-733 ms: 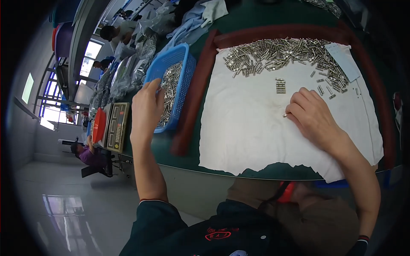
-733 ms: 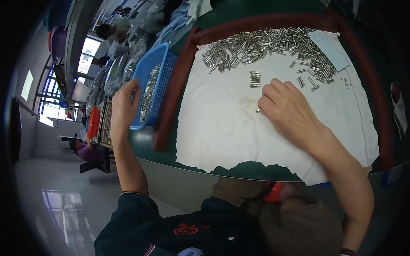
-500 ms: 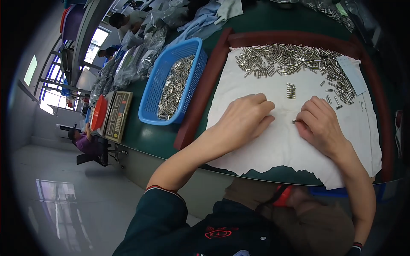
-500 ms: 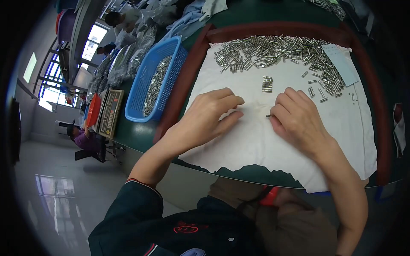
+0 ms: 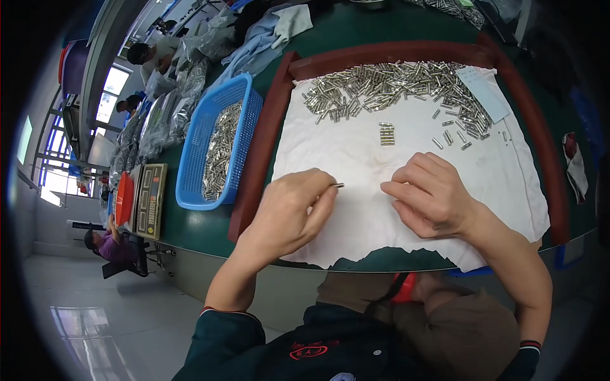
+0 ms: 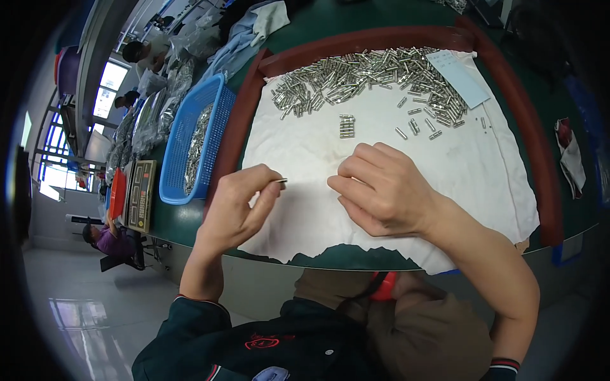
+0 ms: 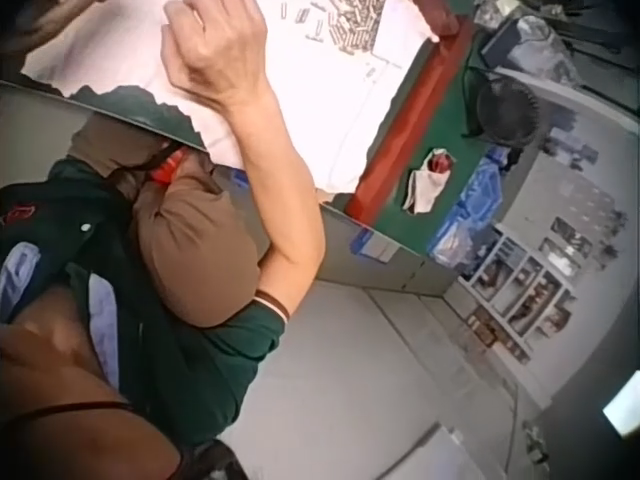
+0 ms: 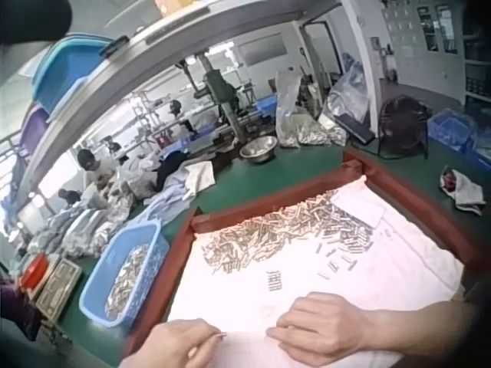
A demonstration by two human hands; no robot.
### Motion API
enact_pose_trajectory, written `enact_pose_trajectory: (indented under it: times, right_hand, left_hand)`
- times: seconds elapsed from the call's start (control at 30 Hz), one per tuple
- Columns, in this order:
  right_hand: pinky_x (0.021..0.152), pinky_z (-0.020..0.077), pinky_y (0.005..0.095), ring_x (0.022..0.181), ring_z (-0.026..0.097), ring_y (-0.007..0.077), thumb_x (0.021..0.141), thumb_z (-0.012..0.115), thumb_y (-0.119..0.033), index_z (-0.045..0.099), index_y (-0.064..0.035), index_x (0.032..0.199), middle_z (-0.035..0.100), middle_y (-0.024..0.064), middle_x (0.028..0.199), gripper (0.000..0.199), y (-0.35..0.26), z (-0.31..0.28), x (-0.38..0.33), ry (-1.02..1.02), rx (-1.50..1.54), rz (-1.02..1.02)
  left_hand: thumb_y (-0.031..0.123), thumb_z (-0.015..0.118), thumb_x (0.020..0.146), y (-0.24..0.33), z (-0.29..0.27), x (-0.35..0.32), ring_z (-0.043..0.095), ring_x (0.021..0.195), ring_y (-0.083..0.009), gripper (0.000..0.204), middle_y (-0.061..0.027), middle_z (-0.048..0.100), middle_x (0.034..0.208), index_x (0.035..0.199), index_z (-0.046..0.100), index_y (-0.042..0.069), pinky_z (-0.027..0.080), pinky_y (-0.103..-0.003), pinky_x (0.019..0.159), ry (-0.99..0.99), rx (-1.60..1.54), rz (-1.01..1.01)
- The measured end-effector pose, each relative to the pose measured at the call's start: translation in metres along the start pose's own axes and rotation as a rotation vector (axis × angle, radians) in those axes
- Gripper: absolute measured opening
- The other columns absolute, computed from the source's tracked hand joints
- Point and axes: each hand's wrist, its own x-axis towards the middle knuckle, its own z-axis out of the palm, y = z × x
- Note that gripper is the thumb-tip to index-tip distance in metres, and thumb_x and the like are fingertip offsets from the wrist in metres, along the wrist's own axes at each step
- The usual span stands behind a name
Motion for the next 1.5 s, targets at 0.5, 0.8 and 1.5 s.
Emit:
enact_pose_trajectory:
  times: [0.5,0.8,1.5]
  right_hand:
    - [0.054,0.0458,0.0311,0.062,0.058,0.0220,0.068,0.062,0.011,0.065,0.0002,0.085,0.058,0.0080,0.075,0.020,0.043,-0.011,-0.007,0.339,-0.201,0.201]
    - [0.056,0.0486,0.0322,0.062,0.060,0.0243,0.072,0.063,0.007,0.065,-0.0035,0.083,0.060,0.0065,0.077,0.015,0.053,-0.016,-0.010,0.380,-0.273,0.270]
    - [0.055,0.0503,0.0344,0.061,0.062,0.0256,0.076,0.061,0.004,0.065,-0.0027,0.082,0.062,0.0081,0.078,0.010,0.056,-0.021,-0.013,0.375,-0.266,0.376]
  left_hand:
    - [0.000,0.063,0.085,-0.025,-0.040,0.018,0.060,0.070,-0.0225,0.015,-0.0116,0.062,0.081,0.099,0.067,-0.003,0.049,-0.033,0.066,0.188,0.347,0.010]
    - [0.016,0.065,0.077,-0.022,0.035,0.110,0.061,0.077,-0.0374,0.026,-0.0196,0.059,0.077,0.088,0.055,-0.006,0.049,-0.046,0.072,-0.122,0.449,0.334]
    - [0.004,0.057,0.083,-0.013,0.067,0.125,0.066,0.061,-0.0264,0.011,-0.0130,0.062,0.066,0.086,0.048,-0.001,0.053,-0.034,0.055,-0.226,0.933,0.381]
